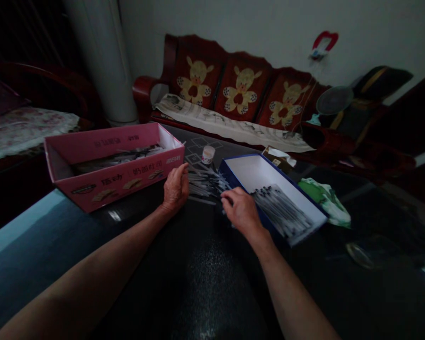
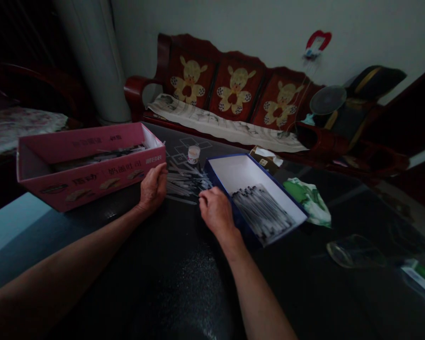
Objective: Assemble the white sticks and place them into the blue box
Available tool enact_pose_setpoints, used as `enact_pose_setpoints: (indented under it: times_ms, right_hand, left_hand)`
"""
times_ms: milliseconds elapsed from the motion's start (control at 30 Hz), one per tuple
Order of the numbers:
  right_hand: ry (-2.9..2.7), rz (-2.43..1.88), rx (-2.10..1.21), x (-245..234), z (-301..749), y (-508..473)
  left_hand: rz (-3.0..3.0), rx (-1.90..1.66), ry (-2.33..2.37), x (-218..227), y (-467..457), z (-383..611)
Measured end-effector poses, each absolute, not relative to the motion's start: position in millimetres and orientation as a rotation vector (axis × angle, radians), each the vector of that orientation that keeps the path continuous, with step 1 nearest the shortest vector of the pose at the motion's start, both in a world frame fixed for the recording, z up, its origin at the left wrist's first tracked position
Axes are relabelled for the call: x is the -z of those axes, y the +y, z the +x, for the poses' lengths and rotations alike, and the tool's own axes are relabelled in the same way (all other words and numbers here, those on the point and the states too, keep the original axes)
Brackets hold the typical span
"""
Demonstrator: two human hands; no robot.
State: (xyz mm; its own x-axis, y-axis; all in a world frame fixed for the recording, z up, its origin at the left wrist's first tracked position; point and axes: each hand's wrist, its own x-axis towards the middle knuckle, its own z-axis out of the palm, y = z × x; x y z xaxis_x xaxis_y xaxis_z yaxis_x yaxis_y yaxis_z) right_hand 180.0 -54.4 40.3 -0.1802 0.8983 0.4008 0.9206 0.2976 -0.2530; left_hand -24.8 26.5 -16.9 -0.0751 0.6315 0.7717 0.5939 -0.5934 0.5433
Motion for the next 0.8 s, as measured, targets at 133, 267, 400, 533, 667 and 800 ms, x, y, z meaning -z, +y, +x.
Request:
enact_pose_setpoints:
  times_ms: [133, 267, 400, 533, 667, 800]
  right_hand:
    - [-2.232, -1.743, 0.137, -15, 139, -48]
    - [-2.256, -1.782, 0.153, -8, 137, -47]
    - [-2.205, -1.728, 0.131, -12, 148, -46]
    - [-2.017, -1.725, 0.120, -18, 162, -43]
    - [-1.851, -1.638, 0.053, -19, 161, -43]
    - [-1.877, -1.539, -0.087, -14, 136, -50]
  left_hand:
    - [2.100, -1.805, 1.423, 18, 29, -25]
    - [2.051, -1.834, 1.445, 17, 31, -24]
    - [1.925, -1.858, 1.467, 12, 30, -24]
    - [1.855, -1.798, 1.489, 8, 25, -24]
    - [1.880, -1.571, 1.319, 10, 18, -20]
    - [1.664, -1.490, 1.070, 9, 16, -13]
